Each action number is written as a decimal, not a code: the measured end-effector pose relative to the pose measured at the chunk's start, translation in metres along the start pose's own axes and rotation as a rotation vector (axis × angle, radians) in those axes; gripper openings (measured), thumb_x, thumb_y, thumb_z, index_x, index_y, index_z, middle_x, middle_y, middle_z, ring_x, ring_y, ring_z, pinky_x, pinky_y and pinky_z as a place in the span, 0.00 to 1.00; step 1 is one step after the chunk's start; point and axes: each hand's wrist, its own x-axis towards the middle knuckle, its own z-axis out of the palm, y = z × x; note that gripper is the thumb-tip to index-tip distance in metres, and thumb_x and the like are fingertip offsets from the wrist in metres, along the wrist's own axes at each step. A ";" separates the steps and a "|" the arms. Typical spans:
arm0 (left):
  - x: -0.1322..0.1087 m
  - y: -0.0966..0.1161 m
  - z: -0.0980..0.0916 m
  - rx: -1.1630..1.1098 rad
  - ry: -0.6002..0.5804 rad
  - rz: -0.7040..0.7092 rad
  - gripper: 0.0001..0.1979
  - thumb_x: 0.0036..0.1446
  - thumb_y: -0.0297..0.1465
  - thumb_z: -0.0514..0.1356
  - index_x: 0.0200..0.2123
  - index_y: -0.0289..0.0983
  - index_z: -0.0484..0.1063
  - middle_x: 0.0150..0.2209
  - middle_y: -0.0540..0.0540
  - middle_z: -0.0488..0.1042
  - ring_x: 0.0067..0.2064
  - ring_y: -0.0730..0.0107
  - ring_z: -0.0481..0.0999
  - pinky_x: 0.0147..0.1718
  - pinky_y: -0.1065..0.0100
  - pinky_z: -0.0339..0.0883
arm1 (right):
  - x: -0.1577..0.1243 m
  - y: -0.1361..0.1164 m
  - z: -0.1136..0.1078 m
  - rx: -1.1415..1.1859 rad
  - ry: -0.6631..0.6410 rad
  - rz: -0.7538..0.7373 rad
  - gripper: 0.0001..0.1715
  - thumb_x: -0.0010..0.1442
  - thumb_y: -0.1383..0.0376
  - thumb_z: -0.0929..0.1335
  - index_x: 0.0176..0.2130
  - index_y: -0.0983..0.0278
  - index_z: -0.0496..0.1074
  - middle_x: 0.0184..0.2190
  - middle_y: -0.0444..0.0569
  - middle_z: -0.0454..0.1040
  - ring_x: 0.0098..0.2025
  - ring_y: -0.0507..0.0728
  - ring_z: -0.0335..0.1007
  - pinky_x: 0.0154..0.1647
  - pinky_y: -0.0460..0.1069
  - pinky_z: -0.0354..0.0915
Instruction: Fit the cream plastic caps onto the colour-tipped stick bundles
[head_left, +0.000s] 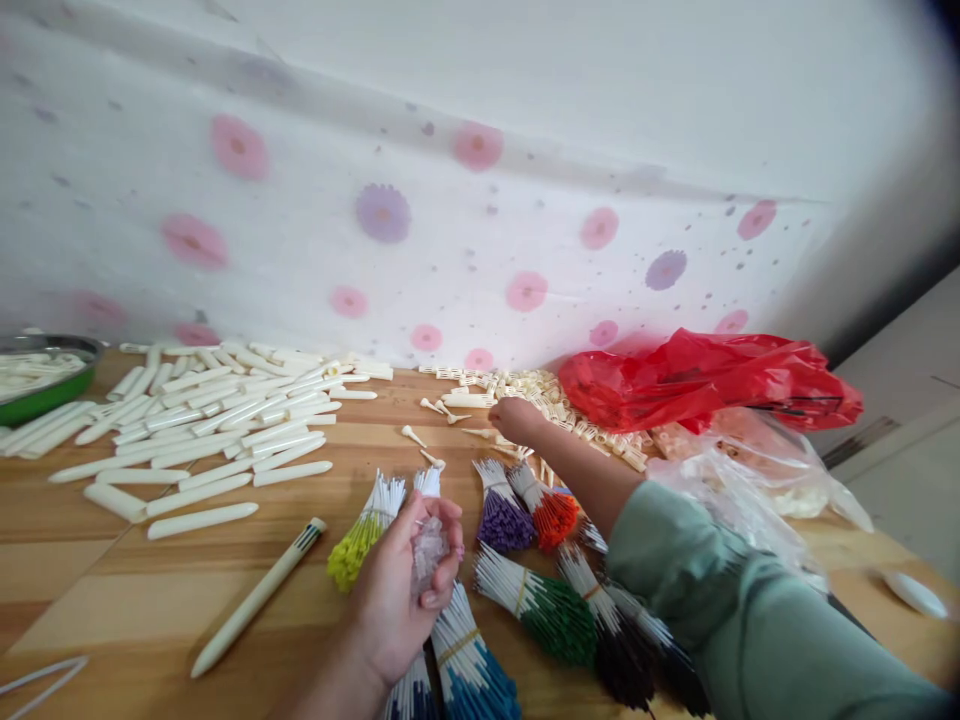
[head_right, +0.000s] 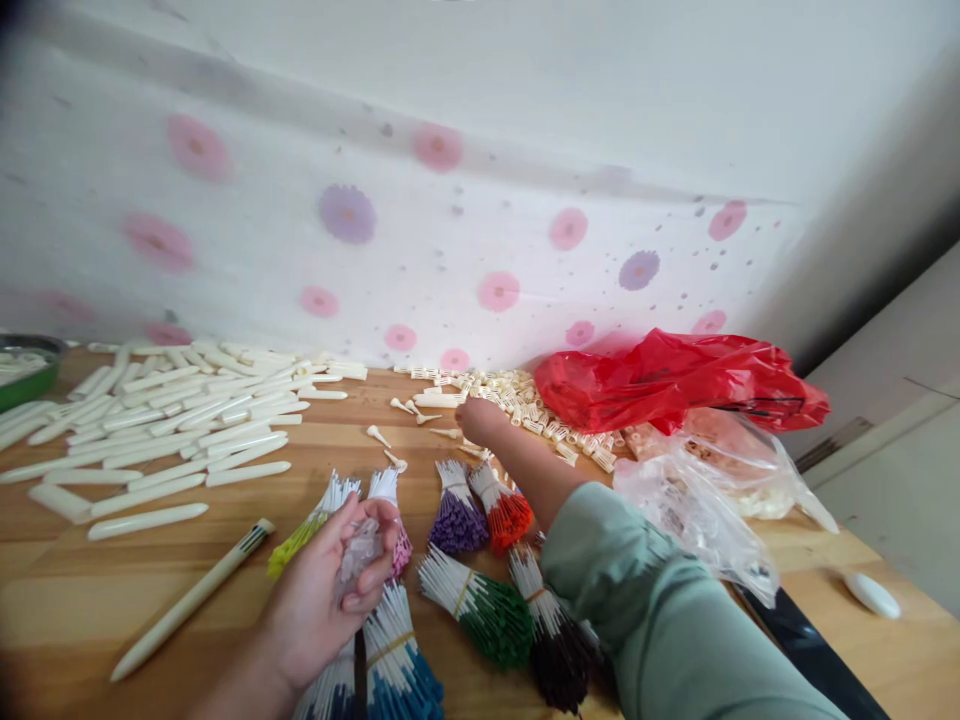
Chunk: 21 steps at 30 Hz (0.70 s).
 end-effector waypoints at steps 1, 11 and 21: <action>0.001 0.000 -0.001 0.002 -0.007 0.002 0.15 0.58 0.39 0.53 0.29 0.33 0.69 0.21 0.50 0.66 0.13 0.84 0.55 0.10 0.81 0.39 | 0.010 -0.009 0.000 -0.001 0.018 -0.037 0.16 0.63 0.61 0.64 0.50 0.65 0.66 0.49 0.52 0.67 0.46 0.57 0.68 0.46 0.56 0.67; 0.006 0.004 -0.008 0.002 -0.009 0.018 0.19 0.58 0.43 0.50 0.33 0.32 0.69 0.21 0.49 0.68 0.13 0.83 0.56 0.10 0.80 0.38 | 0.029 -0.053 -0.011 0.193 0.143 -0.250 0.13 0.61 0.65 0.65 0.46 0.68 0.68 0.44 0.52 0.70 0.45 0.56 0.68 0.45 0.55 0.66; 0.002 -0.008 -0.001 0.142 -0.035 0.034 0.19 0.57 0.46 0.51 0.32 0.35 0.66 0.20 0.50 0.69 0.12 0.84 0.56 0.10 0.81 0.39 | -0.113 -0.091 -0.015 1.149 0.102 -0.489 0.08 0.55 0.68 0.66 0.38 0.66 0.65 0.28 0.42 0.70 0.21 0.47 0.68 0.21 0.42 0.63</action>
